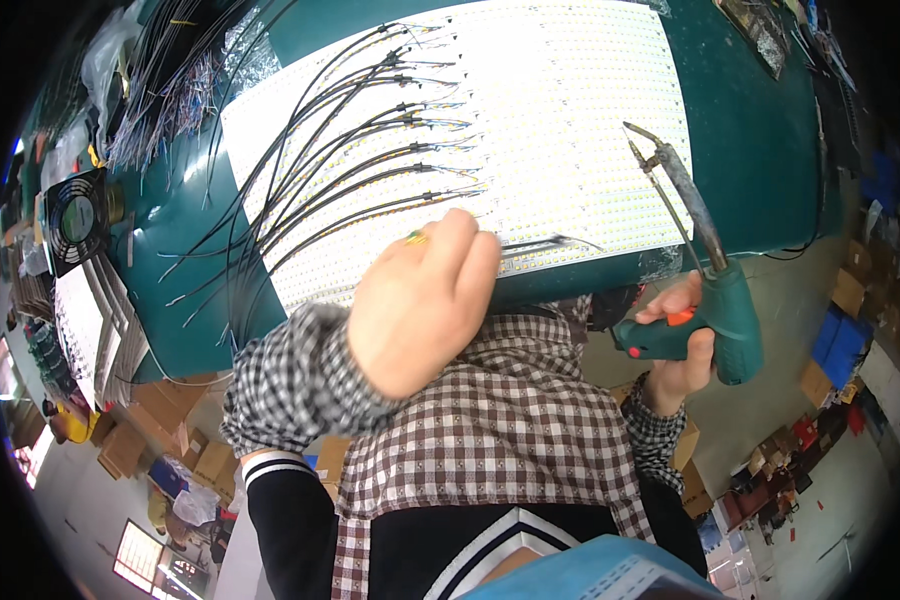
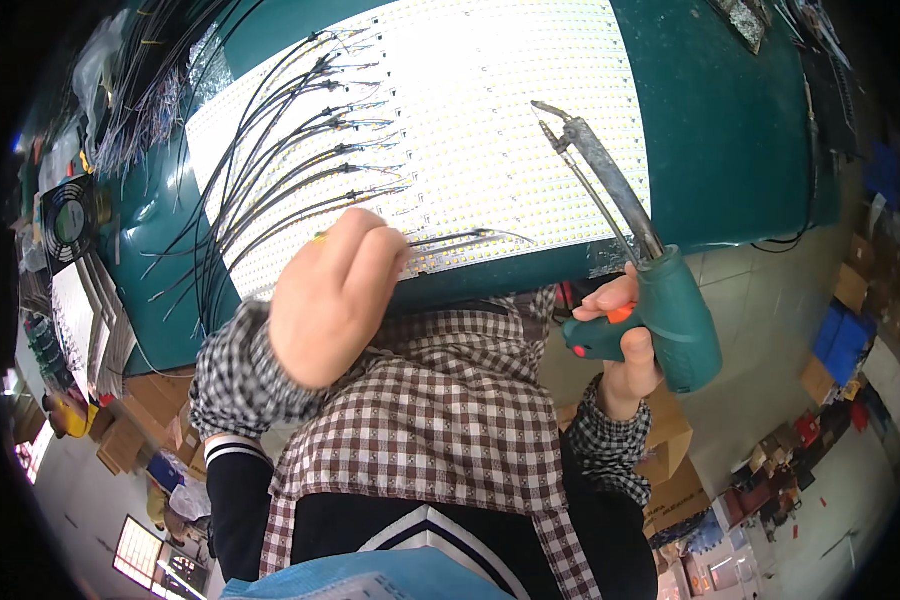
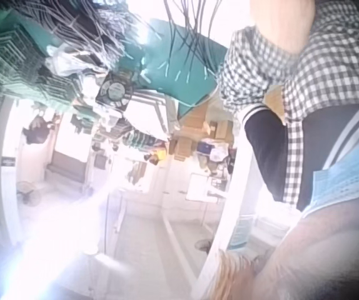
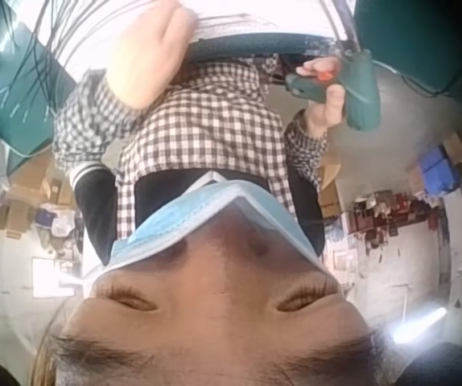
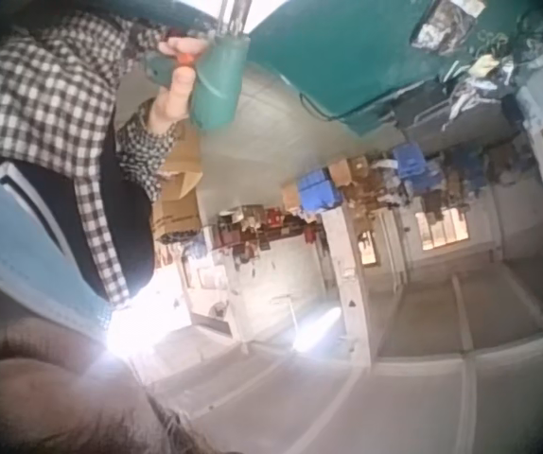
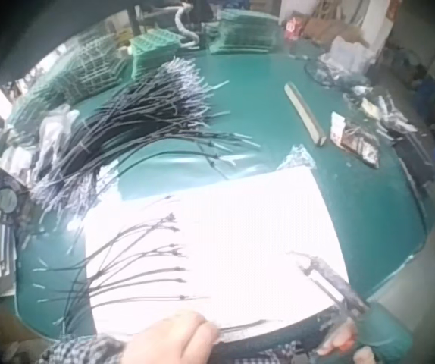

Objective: The person uses a soldering iron to attach black wires to a large LED panel. They hold the wires in place with one hand while applying heat and solder with the other, working sequentially along the panel's edge.

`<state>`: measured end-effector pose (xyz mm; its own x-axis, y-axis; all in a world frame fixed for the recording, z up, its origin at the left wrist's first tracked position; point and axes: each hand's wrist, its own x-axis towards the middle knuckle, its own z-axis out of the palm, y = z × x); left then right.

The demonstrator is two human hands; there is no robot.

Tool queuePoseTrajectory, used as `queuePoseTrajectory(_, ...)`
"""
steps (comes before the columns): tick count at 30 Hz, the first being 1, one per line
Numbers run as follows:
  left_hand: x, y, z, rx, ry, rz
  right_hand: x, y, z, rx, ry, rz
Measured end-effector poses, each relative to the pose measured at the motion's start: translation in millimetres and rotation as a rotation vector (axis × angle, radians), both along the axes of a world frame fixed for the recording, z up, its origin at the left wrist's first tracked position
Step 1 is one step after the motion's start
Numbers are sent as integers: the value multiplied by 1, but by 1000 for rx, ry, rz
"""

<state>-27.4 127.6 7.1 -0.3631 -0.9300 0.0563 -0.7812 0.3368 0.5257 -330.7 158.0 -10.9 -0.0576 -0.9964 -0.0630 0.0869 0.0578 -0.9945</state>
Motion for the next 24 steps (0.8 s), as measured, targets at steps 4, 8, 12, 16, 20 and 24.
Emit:
queuePoseTrajectory(4, 22, 9, 3, 3, -195, 56, -2, -2, -3, 13, -3, 6)
queuePoseTrajectory(8, 27, 7, -13, -124, -69, 115, 5, -6, -2, 12, 5, 47)
queuePoseTrajectory(12, 2, -16, -24, -53, 136, -108, 10, -8, 1, 11, 17, 82)
queuePoseTrajectory(16, 2, -22, -38, -43, 178, -149, 6, 0, 5, 19, 30, 70)
queuePoseTrajectory(20, 3, -14, -27, -2, 336, -17, 4, 4, 0, 34, 3, 45)
queuePoseTrajectory(24, 6, -12, -32, -10, 282, 137, 5, 6, 0, 51, -19, 81)
